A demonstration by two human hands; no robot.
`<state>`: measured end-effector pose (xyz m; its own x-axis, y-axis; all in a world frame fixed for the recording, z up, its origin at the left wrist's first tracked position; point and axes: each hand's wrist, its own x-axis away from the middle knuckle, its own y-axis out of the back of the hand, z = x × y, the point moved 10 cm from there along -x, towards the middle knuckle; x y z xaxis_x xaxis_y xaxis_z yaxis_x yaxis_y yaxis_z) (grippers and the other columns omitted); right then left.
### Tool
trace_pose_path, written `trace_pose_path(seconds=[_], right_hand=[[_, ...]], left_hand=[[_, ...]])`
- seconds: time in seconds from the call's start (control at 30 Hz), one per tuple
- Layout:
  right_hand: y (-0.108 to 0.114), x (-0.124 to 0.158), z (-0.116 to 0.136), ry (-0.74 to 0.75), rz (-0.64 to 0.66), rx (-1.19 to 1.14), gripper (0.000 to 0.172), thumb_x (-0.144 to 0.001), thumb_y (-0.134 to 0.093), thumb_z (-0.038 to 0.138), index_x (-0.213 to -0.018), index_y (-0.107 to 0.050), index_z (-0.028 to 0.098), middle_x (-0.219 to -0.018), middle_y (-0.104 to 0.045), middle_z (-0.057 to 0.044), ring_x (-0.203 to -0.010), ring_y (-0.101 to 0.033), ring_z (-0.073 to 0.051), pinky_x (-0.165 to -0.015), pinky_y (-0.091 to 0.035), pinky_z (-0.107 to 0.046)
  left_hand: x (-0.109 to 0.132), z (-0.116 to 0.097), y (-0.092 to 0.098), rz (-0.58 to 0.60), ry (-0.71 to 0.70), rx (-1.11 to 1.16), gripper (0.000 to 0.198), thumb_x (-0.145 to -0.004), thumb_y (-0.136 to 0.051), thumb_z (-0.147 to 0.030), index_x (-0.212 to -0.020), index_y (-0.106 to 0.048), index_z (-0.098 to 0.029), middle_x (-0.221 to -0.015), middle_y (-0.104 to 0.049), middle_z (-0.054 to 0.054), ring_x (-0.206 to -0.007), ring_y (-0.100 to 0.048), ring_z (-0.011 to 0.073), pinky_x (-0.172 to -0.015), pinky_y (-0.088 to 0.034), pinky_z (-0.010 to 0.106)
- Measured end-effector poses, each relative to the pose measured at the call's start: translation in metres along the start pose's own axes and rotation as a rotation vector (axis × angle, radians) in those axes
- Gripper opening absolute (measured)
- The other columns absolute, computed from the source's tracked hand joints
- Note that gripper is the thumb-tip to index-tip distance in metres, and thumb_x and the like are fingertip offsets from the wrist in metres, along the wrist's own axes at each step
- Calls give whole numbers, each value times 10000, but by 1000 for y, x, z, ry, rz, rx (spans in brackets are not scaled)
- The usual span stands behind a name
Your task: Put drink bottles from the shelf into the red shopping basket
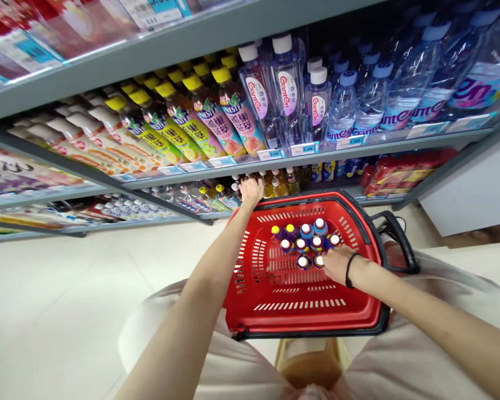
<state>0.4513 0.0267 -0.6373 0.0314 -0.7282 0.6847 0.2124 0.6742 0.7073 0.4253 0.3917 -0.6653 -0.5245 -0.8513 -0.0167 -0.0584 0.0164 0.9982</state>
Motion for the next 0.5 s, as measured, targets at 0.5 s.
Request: trace_pose_path(seconds=[0.5], right_hand=[[-2, 1, -1, -17, 44, 12, 359, -1028, -508, 194, -1252, -749, 51, -1217, -745, -263, -1206, -715, -375, -990, -567, -442]], left_hand=[[-1, -14, -13, 51, -89, 25, 475, -1005, -478, -337, -1335, -634, -33, -1298, -678, 275, -1360, -545, 392, -1116, -433, 488]])
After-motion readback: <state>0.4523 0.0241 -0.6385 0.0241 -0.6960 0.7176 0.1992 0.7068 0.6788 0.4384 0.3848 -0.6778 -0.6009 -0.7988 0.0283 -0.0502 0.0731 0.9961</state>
